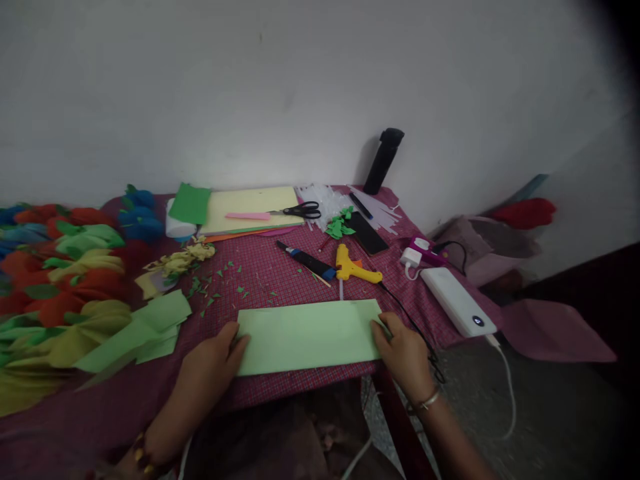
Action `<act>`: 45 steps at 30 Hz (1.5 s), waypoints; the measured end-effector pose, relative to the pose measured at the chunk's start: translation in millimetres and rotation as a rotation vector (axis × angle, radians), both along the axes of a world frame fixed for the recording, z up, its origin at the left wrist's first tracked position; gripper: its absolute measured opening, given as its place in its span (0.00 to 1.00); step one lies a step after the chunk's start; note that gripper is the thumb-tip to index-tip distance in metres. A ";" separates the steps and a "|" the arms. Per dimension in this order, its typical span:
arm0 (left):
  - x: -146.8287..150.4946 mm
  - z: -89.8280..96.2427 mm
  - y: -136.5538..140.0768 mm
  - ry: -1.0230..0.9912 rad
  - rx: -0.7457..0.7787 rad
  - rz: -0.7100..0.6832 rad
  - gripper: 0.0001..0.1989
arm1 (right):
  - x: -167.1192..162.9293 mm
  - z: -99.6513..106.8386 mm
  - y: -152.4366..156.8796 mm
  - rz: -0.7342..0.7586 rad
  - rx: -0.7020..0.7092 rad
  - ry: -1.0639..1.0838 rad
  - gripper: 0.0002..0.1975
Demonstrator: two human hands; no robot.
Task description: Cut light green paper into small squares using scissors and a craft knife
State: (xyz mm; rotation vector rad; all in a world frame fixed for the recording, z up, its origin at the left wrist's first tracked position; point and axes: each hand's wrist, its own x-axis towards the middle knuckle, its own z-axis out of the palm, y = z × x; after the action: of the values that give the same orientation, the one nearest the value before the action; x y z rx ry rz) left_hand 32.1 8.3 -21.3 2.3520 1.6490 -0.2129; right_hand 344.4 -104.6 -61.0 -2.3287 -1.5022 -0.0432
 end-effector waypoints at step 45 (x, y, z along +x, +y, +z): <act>140.2 51.3 39.0 -0.412 -0.566 -0.586 0.11 | -3.6 17.1 1.7 0.127 0.475 0.484 0.10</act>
State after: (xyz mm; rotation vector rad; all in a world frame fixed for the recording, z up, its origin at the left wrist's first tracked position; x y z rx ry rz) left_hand 172.3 47.3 30.0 2.1607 0.5849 -0.2410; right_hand 340.8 -102.9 -43.8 -1.7101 -1.2264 0.1671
